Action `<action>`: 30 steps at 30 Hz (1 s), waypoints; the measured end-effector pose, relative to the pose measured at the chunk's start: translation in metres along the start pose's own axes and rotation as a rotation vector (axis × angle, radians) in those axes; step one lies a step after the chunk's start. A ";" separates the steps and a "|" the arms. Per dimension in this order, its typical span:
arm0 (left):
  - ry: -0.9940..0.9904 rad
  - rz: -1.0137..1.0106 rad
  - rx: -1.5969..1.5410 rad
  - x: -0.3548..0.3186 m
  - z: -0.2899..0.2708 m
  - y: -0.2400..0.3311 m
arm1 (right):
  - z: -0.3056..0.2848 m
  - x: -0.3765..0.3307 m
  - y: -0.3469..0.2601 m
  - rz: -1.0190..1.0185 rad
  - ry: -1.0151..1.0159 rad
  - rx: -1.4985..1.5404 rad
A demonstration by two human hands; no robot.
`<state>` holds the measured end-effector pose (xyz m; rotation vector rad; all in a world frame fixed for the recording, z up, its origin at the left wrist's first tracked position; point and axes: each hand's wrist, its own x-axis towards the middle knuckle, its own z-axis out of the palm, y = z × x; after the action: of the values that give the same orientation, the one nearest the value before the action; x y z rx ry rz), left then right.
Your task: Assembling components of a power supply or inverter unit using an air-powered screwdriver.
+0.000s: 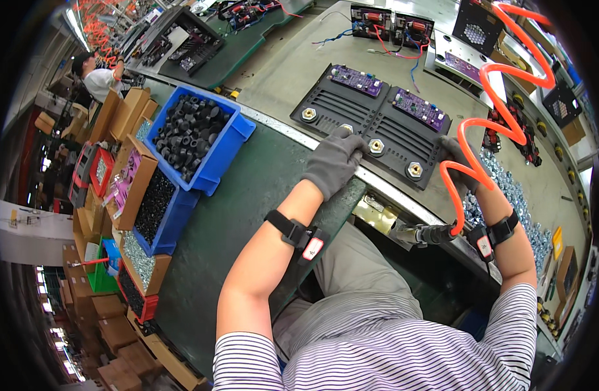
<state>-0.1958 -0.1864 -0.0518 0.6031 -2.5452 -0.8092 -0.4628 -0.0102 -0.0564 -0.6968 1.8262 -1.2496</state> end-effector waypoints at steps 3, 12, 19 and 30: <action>0.019 -0.018 -0.005 0.004 0.009 0.000 | -0.007 0.006 0.007 0.010 -0.030 0.112; 0.128 0.134 0.100 -0.042 -0.038 0.036 | -0.054 0.004 0.072 -0.186 0.079 0.319; 0.436 -0.028 0.626 -0.143 -0.233 -0.032 | -0.124 0.017 0.109 -0.104 -0.308 0.464; 0.471 -1.261 0.948 -0.260 -0.401 -0.131 | -0.171 0.021 0.156 -0.257 0.053 0.094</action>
<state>0.2525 -0.3276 0.1071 2.4127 -1.7366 0.3620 -0.6191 0.1136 -0.1750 -0.8734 1.7481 -1.5229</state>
